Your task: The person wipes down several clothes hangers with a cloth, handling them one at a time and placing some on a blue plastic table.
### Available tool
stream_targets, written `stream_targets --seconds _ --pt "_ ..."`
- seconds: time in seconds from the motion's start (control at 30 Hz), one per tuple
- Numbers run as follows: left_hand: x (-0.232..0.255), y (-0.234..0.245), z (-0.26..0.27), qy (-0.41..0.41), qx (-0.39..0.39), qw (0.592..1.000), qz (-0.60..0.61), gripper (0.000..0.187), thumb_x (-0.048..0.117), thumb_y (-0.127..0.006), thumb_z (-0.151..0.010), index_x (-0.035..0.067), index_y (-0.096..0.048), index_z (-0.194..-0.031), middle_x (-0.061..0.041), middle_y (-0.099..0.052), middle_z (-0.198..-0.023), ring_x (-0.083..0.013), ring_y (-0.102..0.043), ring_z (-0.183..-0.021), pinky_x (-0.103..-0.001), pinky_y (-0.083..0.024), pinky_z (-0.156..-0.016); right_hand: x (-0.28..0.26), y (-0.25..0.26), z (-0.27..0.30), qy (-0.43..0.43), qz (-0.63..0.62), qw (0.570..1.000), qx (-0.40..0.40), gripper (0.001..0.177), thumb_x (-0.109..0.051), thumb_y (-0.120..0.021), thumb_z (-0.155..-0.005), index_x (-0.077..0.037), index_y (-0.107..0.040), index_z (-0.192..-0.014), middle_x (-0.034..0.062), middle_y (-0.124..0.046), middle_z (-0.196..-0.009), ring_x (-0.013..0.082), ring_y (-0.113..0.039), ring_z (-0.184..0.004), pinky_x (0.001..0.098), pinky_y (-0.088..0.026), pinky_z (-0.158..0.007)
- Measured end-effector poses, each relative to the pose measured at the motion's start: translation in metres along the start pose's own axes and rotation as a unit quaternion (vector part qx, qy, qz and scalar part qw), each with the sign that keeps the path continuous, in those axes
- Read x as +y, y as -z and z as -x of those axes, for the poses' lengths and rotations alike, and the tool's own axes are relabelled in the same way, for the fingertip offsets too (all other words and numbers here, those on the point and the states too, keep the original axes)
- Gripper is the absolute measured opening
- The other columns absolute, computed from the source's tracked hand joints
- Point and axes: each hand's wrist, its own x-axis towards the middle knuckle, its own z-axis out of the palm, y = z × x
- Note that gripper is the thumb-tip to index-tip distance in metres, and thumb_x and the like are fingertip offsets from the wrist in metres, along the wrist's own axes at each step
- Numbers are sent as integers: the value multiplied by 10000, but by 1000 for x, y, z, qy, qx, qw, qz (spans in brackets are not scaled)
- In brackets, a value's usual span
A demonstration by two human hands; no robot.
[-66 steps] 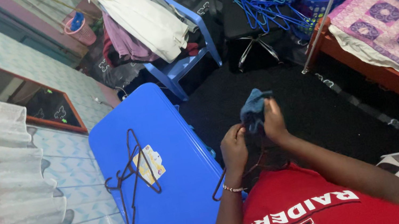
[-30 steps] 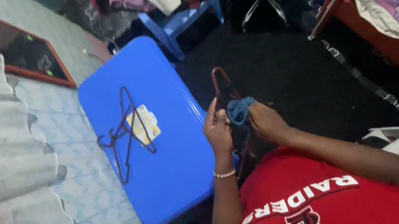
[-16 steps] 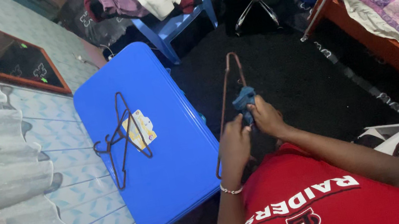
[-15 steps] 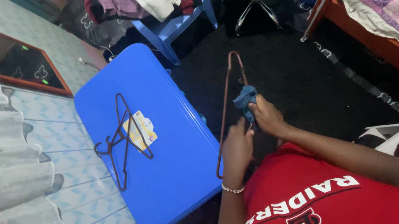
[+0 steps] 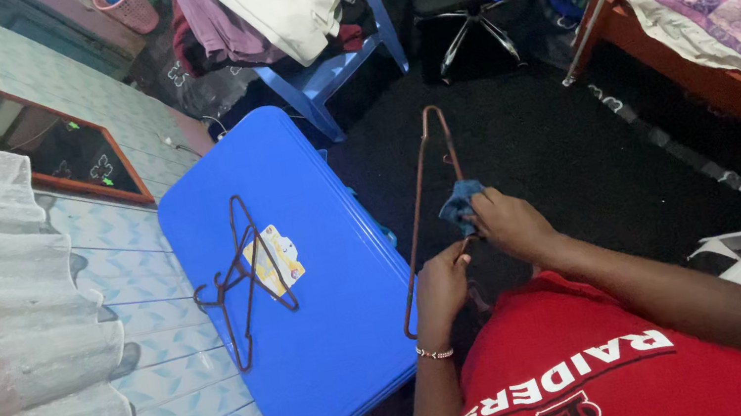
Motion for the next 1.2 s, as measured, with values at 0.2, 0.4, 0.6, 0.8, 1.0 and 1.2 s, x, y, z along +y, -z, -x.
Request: stream_targets --seconds 0.2,0.4,0.6,0.8,1.0,1.2 --pt "-3 -7 5 11 16 998 61 315 202 -651 -935 126 -707 -1235 -205 -723 -1077 -382 -702 -1024 -455 -557 -814 1 21 1 50 -105 993 18 146 -168 -665 -923 -46 -652 -1001 131 -667 -1018 325 -696 -883 449 -571 -753" --pt "-56 -48 -15 93 31 995 37 225 138 -617 -938 7 -708 -1098 -241 -733 -1020 -396 -717 -998 -460 -536 -820 2 12 9 228 -59 959 157 280 -83 -673 -771 -67 -692 -1049 149 -667 -1146 339 -688 -1011 407 -570 -825" --pt "-95 -61 -38 -64 171 937 299 389 68 -566 -924 6 -638 -1301 -118 -732 -1172 -253 -700 -1051 -390 -547 -920 7 -23 16 185 -226 951 -98 178 -155 -690 -873 -55 -714 -1018 75 -702 -984 239 -703 -903 366 -560 -813" --pt "-69 -43 -34 -3 233 906 353 455 43 -511 -1077 38 -518 -1532 -78 -605 -1073 -174 -531 -869 -333 -442 -779 13 -56 21 -108 -713 675 -153 334 -290 -576 -989 -62 -695 -1201 78 -727 -1115 218 -685 -1008 396 -558 -891" --pt "-20 -34 -17 -66 258 921 283 461 -11 -572 -1024 72 -615 -1475 -45 -591 -1006 -91 -541 -775 -224 -477 -650 6 -53 12 -45 -805 580 -117 372 -174 -649 -950 -62 -617 -1303 72 -672 -1246 214 -633 -1175 389 -525 -1047" --pt "10 -30 -11 -53 268 918 288 415 -44 -617 -940 57 -672 -1338 -58 -681 -1103 -137 -635 -862 -272 -513 -706 -5 -36 5 -87 -796 589 -110 345 -188 -728 -939 -4 -644 -1218 89 -717 -1090 225 -698 -1003 396 -568 -884"
